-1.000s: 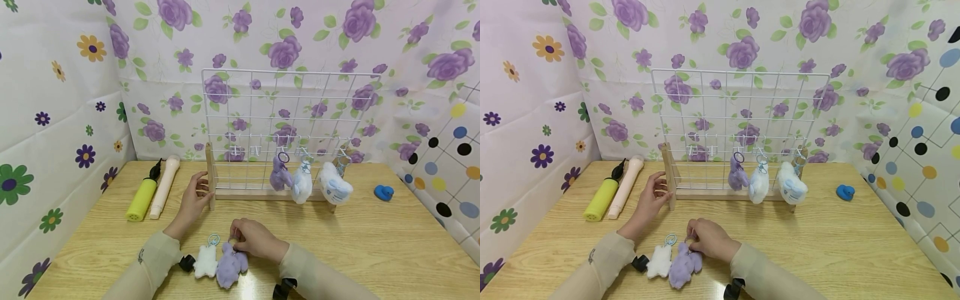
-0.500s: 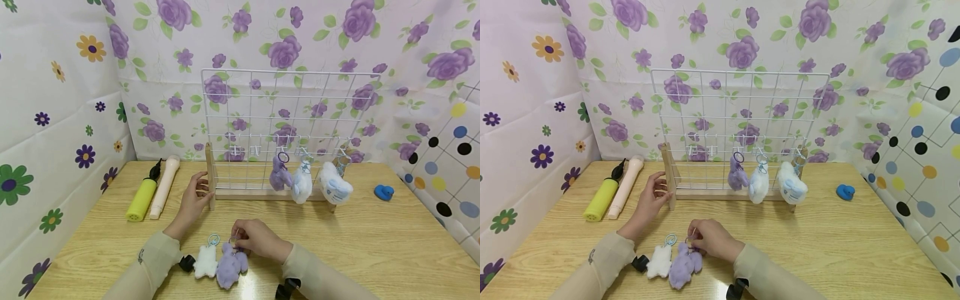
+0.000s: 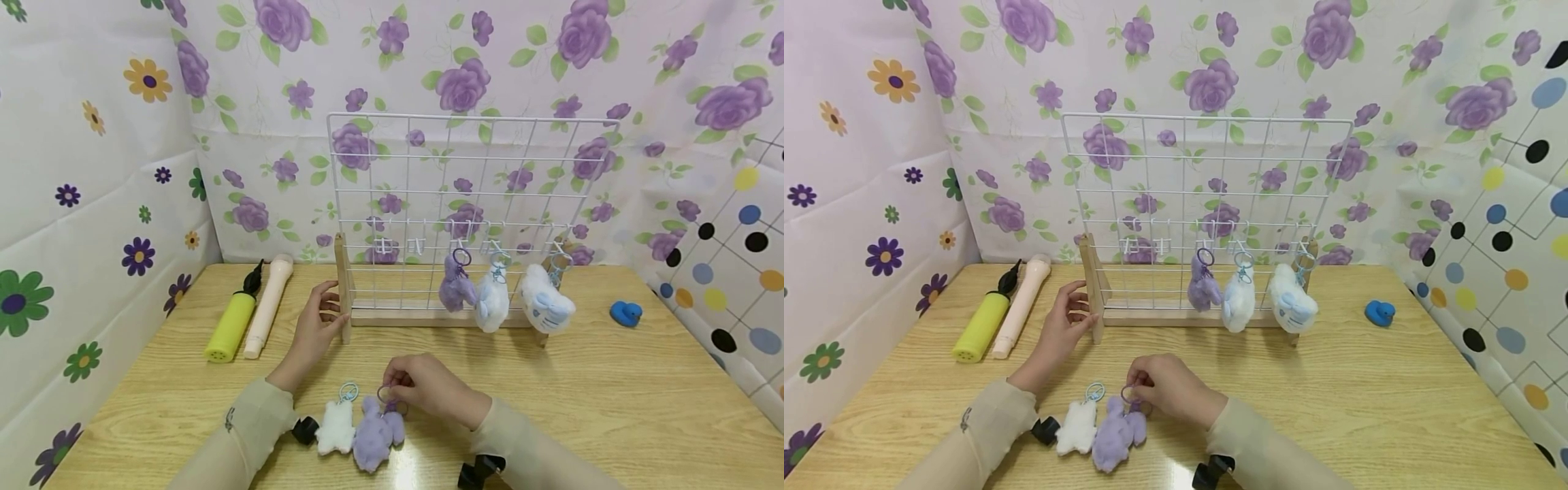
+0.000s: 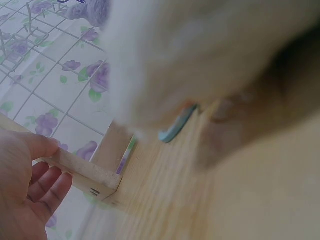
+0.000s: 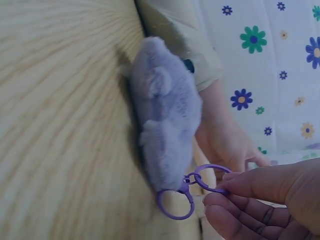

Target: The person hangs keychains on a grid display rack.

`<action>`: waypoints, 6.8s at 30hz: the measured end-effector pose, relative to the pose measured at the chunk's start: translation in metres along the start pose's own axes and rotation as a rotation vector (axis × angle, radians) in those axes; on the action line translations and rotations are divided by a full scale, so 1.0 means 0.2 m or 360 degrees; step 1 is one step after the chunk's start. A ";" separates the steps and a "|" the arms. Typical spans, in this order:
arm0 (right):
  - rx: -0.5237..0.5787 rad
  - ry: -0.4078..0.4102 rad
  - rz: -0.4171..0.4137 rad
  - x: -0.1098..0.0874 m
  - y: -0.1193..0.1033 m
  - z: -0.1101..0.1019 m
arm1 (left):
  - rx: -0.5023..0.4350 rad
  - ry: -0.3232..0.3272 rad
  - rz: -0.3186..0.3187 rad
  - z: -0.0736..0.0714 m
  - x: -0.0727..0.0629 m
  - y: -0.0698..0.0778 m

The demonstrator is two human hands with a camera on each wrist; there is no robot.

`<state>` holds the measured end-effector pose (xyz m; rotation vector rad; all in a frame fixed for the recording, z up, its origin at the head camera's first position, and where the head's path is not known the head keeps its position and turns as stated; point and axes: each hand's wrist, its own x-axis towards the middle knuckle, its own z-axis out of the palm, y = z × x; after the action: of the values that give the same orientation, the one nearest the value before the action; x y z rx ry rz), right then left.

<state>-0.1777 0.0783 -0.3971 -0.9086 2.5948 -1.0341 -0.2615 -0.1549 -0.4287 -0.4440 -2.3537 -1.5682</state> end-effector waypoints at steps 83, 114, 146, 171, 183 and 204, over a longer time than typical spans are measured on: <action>-0.0389 0.0519 -0.0057 0.12 -0.27 -0.78 | 0.0025 0.0018 0.0054 0.00 0.00 0.00; -0.0486 0.0461 0.0077 0.23 -0.22 -0.79 | 0.0018 0.0019 0.0092 0.00 0.00 -0.02; -0.0467 0.0698 -0.0100 0.13 -0.31 -0.76 | -0.0004 0.0009 0.0011 0.00 0.00 0.00; -0.0280 0.0676 -0.0394 0.03 -0.36 -0.53 | -0.0004 0.0002 0.0001 0.00 0.00 0.00; -0.0148 0.0512 -0.0420 0.03 -0.32 -0.35 | 0.0011 0.0002 0.0003 0.00 -0.01 0.01; 0.0033 0.0218 -0.0284 0.09 -0.19 -0.10 | 0.0033 0.0020 0.0017 0.00 0.00 0.00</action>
<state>-0.1817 0.0582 -0.3556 -1.1184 2.6455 -1.2065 -0.2614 -0.1545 -0.4296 -0.4402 -2.3521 -1.5357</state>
